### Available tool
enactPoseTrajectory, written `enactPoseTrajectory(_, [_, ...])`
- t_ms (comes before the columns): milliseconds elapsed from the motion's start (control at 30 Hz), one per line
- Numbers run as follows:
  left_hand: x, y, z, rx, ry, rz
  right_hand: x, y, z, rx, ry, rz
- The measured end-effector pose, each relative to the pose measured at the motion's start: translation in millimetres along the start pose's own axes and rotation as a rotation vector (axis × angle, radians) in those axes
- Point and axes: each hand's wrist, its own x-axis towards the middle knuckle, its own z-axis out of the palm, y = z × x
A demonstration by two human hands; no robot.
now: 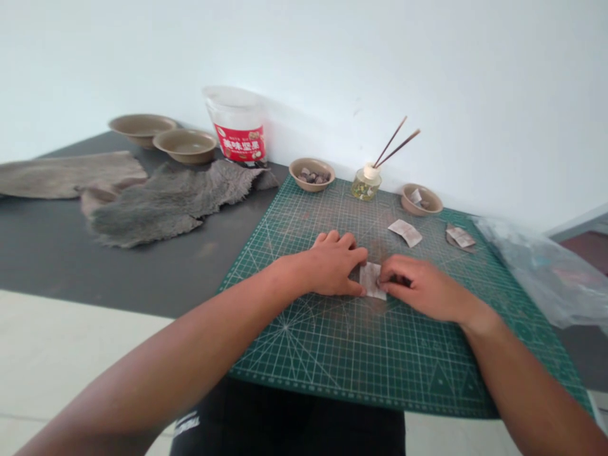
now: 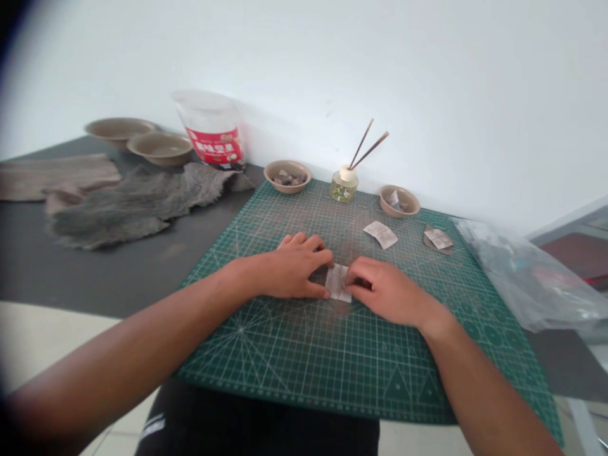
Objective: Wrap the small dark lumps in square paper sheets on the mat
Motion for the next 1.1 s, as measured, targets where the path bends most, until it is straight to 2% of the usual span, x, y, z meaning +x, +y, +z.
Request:
enactPoseTrajectory(67, [0.3, -0.6, 1.1, 0.002, 0.008, 0.013, -0.5, -2.7, 1.6, 0.019, -0.027, -0.045])
enactPoseTrajectory(233, [0.6, -1.7, 2.9, 0.001, 0.026, 0.002, 0.5, 0.5, 1.1, -0.072, 0.111, 0.023])
enactPoseTrajectory(300, [0.3, -1.6, 2.2, -0.003, 0.017, 0.009, -1.0, 1.4, -0.3, -0.055, 0.064, 0.017])
enactPoseTrajectory(400, [-0.3, -1.4, 0.9, 0.004, 0.013, 0.024, -0.9, -2.0, 2.2, -0.009, -0.027, -0.074])
enactPoseTrajectory(467, [-0.2, -1.3, 0.9, 0.014, 0.021, 0.021, 1.6, -3.5, 5.1, -0.043, 0.024, -0.083])
enactPoseTrajectory(567, [0.3, -1.2, 1.5, 0.01, 0.022, 0.008, 3.6, -0.8, 4.2, -0.104, 0.114, -0.009])
enactPoseTrajectory(767, [-0.4, -2.7, 3.2, 0.04, 0.038, 0.042, -2.9, -2.7, -2.0, 0.016, -0.047, -0.056])
enactPoseTrajectory(933, [-2.0, -3.4, 2.9, 0.054, 0.044, 0.058, -1.4, -7.1, 3.7, 0.022, -0.035, -0.077])
enactPoseTrajectory(1100, [-2.1, -1.5, 0.2, 0.035, 0.03, 0.059, 5.0, 0.3, 7.3, -0.006, 0.028, -0.111])
